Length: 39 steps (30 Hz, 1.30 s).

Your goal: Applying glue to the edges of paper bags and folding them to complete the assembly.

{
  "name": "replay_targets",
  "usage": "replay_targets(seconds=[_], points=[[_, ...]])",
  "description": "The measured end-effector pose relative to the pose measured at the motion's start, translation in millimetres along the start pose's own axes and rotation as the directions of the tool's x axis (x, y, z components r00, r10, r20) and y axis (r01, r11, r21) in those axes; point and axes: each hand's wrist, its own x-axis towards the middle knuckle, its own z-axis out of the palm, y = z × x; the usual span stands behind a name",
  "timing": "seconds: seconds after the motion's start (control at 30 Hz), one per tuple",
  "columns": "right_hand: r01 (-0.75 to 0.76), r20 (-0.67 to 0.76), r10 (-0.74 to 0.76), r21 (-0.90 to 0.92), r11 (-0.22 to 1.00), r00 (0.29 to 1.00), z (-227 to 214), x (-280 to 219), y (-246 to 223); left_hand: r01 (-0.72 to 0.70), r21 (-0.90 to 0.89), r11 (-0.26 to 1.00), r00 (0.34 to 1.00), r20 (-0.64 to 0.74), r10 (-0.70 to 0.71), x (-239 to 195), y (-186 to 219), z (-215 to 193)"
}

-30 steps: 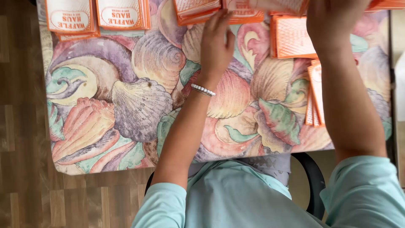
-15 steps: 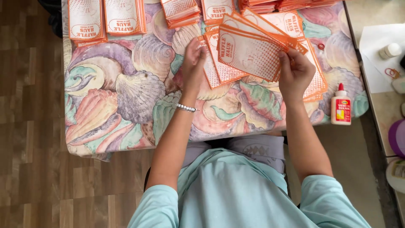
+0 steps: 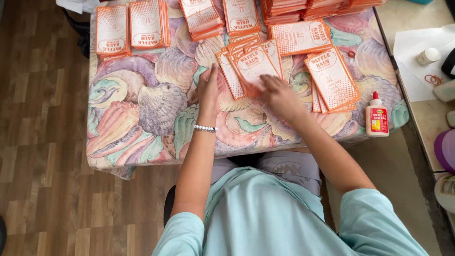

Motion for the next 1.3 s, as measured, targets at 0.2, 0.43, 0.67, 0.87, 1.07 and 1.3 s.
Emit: replay_targets(seconds=[0.2,0.43,0.67,0.87,1.07,1.3], points=[[-0.258,0.147,0.217,0.393,0.883,0.965,-51.0,15.6,-28.0,0.133,-0.091,0.987,0.991,0.038,-0.13,25.8,-12.5,9.0],[-0.821,0.136,0.826,0.28,0.498,0.547,-13.3,3.1,-11.0,0.134,-0.038,0.99,0.989,-0.066,-0.136,20.9,-2.3,38.4],[-0.84,0.138,0.831,0.149,0.521,0.54,26.8,18.1,-13.0,0.166,0.299,0.94,0.972,-0.21,-0.105,138.0,-107.4,75.2],[-0.887,0.167,0.879,0.213,0.41,0.447,62.7,-3.6,9.4,0.113,0.26,0.959,0.974,-0.219,-0.056,125.9,-102.5,79.7],[-0.719,0.21,0.838,0.64,0.271,0.503,0.6,40.7,-20.5,-0.155,-0.058,0.986,0.975,0.153,0.162,6.6,10.8,50.9],[-0.346,0.089,0.704,0.909,0.231,0.704,26.5,39.1,-30.4,-0.522,-0.037,0.852,0.808,0.299,0.508,-1.4,-7.6,6.5]])
